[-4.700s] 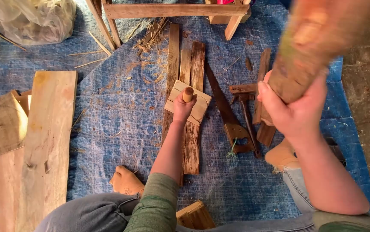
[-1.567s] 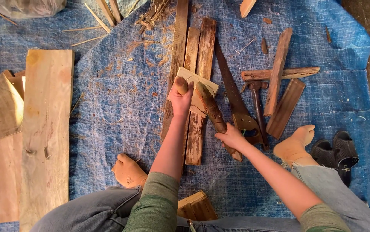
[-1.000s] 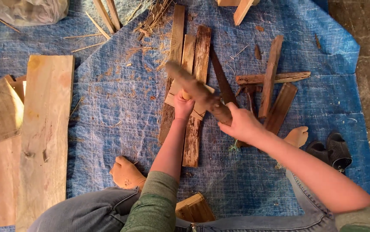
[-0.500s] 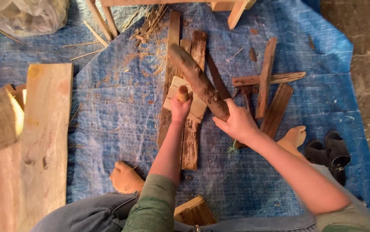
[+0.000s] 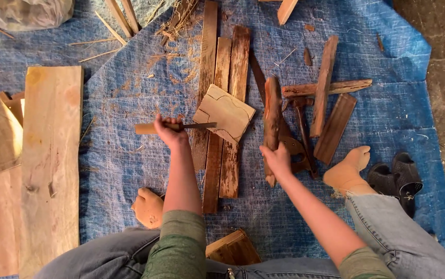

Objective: A person is carving a specific shape into a thin piece of wood using a chisel and a wooden mallet while sitting on the floor.

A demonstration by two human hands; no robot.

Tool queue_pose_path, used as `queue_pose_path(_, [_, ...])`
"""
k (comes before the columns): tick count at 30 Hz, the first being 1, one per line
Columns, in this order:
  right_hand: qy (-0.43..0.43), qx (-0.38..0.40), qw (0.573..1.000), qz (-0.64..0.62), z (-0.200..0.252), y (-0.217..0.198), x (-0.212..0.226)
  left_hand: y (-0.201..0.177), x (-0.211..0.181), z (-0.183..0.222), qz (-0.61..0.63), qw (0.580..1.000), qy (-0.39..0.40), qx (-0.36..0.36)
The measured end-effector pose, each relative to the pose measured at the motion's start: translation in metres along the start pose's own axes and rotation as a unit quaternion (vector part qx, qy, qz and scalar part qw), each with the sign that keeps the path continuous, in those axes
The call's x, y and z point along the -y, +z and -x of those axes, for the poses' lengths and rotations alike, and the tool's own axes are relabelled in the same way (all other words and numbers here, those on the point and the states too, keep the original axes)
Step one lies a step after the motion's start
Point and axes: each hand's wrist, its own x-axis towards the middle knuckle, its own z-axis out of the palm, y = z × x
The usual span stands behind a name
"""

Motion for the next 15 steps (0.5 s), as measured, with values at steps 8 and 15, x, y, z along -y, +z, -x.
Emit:
queue_pose_path(8, [0.033, 0.014, 0.999, 0.029, 0.007, 0.029, -0.072, -0.011, -0.027, -0.01, 0.043, 0.991, 0.052, -0.117])
queue_pose_path(15, [-0.298, 0.007, 0.948, 0.111, -0.022, 0.056, -0.033, -0.048, -0.022, -0.06, 0.102, 0.973, 0.075, -0.192])
